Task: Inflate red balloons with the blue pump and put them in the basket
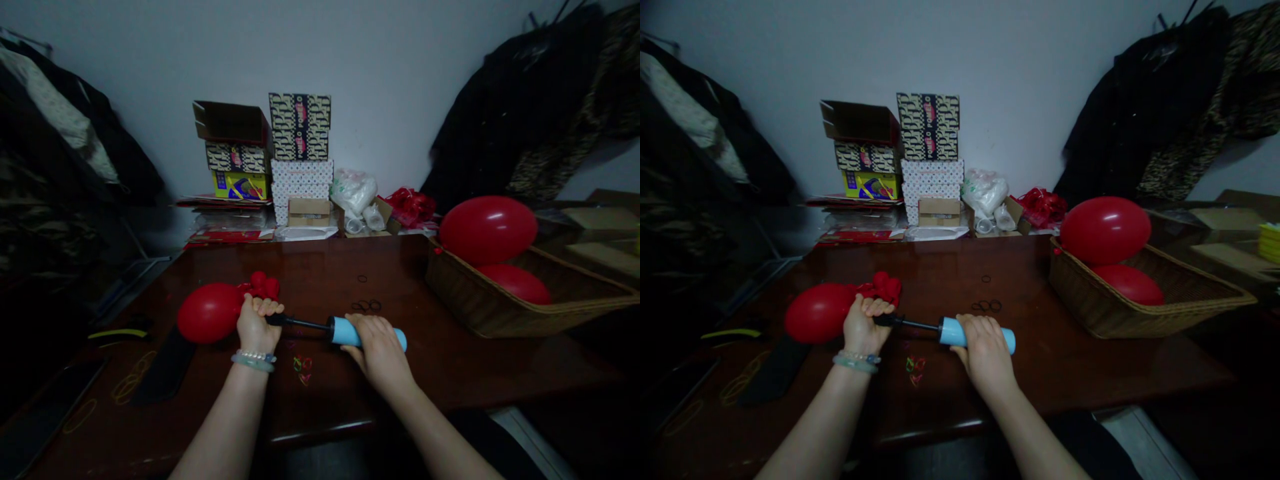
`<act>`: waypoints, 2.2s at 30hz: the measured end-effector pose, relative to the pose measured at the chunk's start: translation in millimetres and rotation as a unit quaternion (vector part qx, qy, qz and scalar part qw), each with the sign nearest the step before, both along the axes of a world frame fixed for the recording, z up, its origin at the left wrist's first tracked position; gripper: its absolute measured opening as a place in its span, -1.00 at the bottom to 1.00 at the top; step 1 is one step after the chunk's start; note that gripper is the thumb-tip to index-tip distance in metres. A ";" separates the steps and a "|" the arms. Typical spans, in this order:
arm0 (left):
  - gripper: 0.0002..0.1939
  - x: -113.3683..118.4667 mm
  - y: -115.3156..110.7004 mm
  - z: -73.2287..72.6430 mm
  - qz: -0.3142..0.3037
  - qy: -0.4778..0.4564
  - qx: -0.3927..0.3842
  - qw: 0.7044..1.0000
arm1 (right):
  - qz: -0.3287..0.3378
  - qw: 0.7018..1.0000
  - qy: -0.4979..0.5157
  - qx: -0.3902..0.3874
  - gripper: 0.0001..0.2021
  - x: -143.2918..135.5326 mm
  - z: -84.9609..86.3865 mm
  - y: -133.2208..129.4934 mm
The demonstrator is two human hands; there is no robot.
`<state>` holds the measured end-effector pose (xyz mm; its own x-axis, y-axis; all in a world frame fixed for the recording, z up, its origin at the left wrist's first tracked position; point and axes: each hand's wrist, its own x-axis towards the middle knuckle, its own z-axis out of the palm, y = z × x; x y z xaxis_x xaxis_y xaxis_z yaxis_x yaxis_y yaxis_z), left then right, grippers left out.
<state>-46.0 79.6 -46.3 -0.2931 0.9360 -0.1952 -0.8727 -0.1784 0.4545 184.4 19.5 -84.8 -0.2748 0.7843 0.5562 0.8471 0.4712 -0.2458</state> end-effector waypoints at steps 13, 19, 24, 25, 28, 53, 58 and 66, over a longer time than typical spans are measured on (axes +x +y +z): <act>-0.56 18.5 -6.7 -5.3 0.014 -0.010 0.011 1.000 | -0.024 0.999 0.003 0.027 -0.60 1.5 -5.6 -5.7; -0.56 40.1 -14.2 -8.4 -0.009 -0.004 0.009 1.000 | -0.018 1.000 0.016 0.018 -0.60 -18.7 -9.2 -9.8; -0.52 55.1 -20.0 -12.6 -0.013 0.005 0.007 1.000 | -0.017 0.999 0.023 0.025 -0.61 -25.0 -12.6 -9.7; -0.51 56.6 -20.7 -12.9 -0.012 0.006 0.006 1.000 | -0.018 0.999 0.021 0.027 -0.61 -24.7 -12.8 -9.5; -0.51 55.9 -20.6 -11.3 -0.003 0.007 -0.001 1.000 | -0.015 0.999 0.013 0.028 -0.59 -23.1 -11.7 -8.6; -0.56 16.9 -9.1 -4.4 0.011 -0.015 0.018 1.000 | -0.013 1.000 0.007 0.026 -0.53 2.7 -7.0 -2.8; -0.58 37.4 -12.9 -9.6 -0.015 -0.023 0.008 1.000 | -0.010 1.000 0.016 0.025 -0.54 -11.7 -7.6 -8.5; -0.55 56.5 -16.3 -16.1 -0.025 -0.013 -0.006 1.000 | -0.011 0.999 0.032 0.018 -0.52 -20.2 -13.1 -10.8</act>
<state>10.5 63.2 -62.4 -0.2410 0.9467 -0.2136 -0.8922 -0.1295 0.4327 164.1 8.7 -97.9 -0.2207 0.7689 0.6001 0.8403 0.4622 -0.2832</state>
